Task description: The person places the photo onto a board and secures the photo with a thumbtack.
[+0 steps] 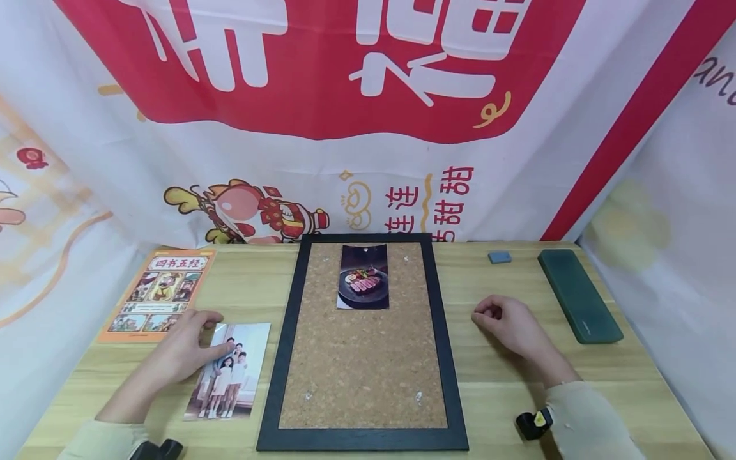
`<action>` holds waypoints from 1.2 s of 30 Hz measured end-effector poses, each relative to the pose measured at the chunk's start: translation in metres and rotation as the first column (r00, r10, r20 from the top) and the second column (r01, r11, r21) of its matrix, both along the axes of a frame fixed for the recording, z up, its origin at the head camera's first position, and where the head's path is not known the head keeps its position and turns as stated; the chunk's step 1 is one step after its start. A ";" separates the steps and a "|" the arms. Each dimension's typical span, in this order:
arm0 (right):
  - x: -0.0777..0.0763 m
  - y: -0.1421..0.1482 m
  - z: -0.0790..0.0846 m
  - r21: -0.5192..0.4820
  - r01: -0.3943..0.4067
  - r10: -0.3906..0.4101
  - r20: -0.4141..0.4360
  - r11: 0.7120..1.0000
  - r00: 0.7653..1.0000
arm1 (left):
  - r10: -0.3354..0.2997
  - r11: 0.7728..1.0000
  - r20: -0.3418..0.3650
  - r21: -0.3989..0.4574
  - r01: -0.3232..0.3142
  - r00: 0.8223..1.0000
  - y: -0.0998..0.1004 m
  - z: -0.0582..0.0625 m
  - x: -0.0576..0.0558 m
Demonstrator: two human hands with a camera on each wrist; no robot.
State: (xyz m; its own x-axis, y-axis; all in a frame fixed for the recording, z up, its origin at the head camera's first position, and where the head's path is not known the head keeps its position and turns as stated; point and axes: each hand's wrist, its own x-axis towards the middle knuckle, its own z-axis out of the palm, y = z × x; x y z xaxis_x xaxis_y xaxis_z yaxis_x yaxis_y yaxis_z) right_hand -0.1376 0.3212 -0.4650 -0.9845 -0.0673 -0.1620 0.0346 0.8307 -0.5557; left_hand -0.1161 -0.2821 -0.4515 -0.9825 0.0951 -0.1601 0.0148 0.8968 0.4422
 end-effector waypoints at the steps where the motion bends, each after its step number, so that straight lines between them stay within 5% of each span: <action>1: -0.001 -0.001 -0.001 0.002 0.003 -0.003 -0.004 1.000 1.000 | 0.001 1.000 -0.003 0.004 -0.001 1.000 -0.001 0.000 0.001; 13: -0.003 -0.004 -0.003 0.017 0.035 -0.034 -0.025 0.999 0.999 | 0.025 1.000 0.037 -0.003 -0.025 0.999 0.001 0.003 -0.003; 25: 0.001 -0.009 0.002 0.007 0.081 -0.081 -0.043 0.997 0.996 | 0.024 0.995 0.029 0.094 -0.026 0.999 -0.003 0.006 -0.001; 36: 0.001 -0.011 0.007 -0.035 0.068 -0.069 -0.043 0.997 0.997 | -0.018 0.990 -0.084 0.135 0.029 0.996 -0.014 0.011 0.001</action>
